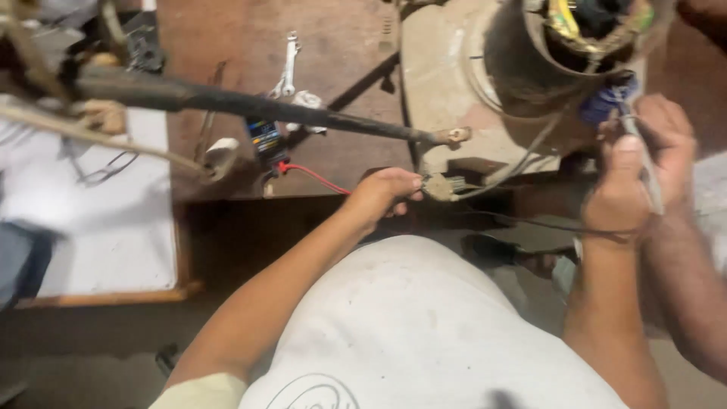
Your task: Repairing an electric motor from a lawnmower by testing circuits with a multimeter and soldering connections.
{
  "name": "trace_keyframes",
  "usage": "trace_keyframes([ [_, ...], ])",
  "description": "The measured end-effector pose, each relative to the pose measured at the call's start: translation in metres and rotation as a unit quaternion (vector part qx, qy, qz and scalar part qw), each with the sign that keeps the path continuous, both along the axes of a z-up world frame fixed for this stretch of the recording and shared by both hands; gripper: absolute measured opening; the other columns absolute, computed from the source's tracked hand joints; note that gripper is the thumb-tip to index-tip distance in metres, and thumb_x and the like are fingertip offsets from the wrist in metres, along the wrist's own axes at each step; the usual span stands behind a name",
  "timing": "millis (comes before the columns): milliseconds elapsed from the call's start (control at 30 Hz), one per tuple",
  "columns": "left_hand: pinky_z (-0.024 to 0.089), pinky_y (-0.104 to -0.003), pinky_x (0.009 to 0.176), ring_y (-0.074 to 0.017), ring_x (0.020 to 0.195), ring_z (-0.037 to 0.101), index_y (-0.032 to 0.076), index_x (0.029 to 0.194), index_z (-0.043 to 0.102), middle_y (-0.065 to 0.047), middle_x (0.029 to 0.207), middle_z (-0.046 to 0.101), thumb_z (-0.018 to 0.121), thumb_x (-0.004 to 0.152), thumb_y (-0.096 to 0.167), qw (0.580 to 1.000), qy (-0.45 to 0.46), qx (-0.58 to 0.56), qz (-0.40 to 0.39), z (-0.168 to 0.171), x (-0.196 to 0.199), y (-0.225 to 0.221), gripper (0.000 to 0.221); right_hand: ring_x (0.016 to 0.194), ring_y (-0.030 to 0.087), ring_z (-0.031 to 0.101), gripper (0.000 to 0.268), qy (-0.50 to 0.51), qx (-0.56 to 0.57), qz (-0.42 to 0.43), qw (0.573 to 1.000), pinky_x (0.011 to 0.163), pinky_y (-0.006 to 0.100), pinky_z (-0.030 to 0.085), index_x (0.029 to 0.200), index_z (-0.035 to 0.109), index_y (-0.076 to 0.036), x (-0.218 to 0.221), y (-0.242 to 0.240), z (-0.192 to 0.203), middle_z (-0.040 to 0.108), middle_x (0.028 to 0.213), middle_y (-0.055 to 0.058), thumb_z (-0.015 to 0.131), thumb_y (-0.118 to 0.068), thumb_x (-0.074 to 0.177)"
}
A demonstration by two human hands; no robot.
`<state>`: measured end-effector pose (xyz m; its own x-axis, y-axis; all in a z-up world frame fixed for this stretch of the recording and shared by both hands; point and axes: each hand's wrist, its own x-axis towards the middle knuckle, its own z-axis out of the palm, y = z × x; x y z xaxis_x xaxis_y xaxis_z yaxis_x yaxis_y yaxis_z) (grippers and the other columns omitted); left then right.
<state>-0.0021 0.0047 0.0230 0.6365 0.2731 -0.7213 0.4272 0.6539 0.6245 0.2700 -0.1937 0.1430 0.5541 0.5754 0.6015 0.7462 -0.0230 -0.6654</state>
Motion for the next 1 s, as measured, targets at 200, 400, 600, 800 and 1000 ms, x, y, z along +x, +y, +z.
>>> trace_keyframes([
  [200,0.032,-0.025,0.055,-0.0095,0.06,0.06,0.009,0.121,0.084,-0.006,0.096,0.086,0.08,0.101,0.024,0.998,0.05,0.013,0.02,0.017,-0.007,0.012,0.025,0.117,0.034,0.081,0.031,0.138,-0.024,-0.086,0.986,0.108,0.043,0.065,0.143,0.063,0.008,-0.026,-0.023,-0.014,0.077,0.128,0.027,0.062,-0.017,0.124],
  [400,0.042,-0.023,0.049,-0.0148,0.061,0.072,0.004,0.127,0.083,-0.016,0.1,0.087,0.085,0.101,0.025,0.999,0.011,0.029,0.007,-0.001,-0.017,0.019,0.034,0.114,0.035,0.088,0.026,0.109,-0.061,-0.129,0.984,0.105,0.046,0.067,0.14,0.074,0.01,-0.05,-0.037,-0.032,0.088,0.118,0.023,0.072,-0.01,0.123],
  [600,0.042,-0.024,0.049,-0.0155,0.06,0.073,0.006,0.122,0.087,-0.016,0.097,0.087,0.087,0.098,0.027,1.0,-0.005,0.024,0.003,-0.02,-0.013,0.027,0.032,0.117,0.037,0.087,0.029,0.113,-0.102,-0.141,0.978,0.104,0.047,0.065,0.138,0.075,0.009,-0.079,-0.038,-0.031,0.087,0.118,0.024,0.079,-0.014,0.121],
  [800,0.045,-0.025,0.047,-0.0167,0.055,0.071,0.001,0.117,0.089,-0.017,0.089,0.086,0.088,0.091,0.023,0.998,-0.006,0.048,0.027,0.014,-0.008,0.03,0.034,0.114,0.042,0.086,0.027,0.156,-0.067,-0.106,0.98,0.103,0.051,0.068,0.135,0.072,0.012,-0.07,-0.031,-0.048,0.084,0.117,0.031,0.078,-0.011,0.122],
  [1000,0.045,-0.029,0.047,-0.0215,0.054,0.07,-0.004,0.116,0.089,-0.02,0.086,0.086,0.089,0.088,0.021,0.996,0.031,0.066,0.042,0.022,0.0,0.03,0.038,0.11,0.029,0.085,0.025,0.255,0.027,-0.096,0.962,0.102,0.044,0.069,0.128,0.073,0.009,-0.01,-0.027,-0.117,0.082,0.116,0.023,0.077,-0.014,0.118],
])
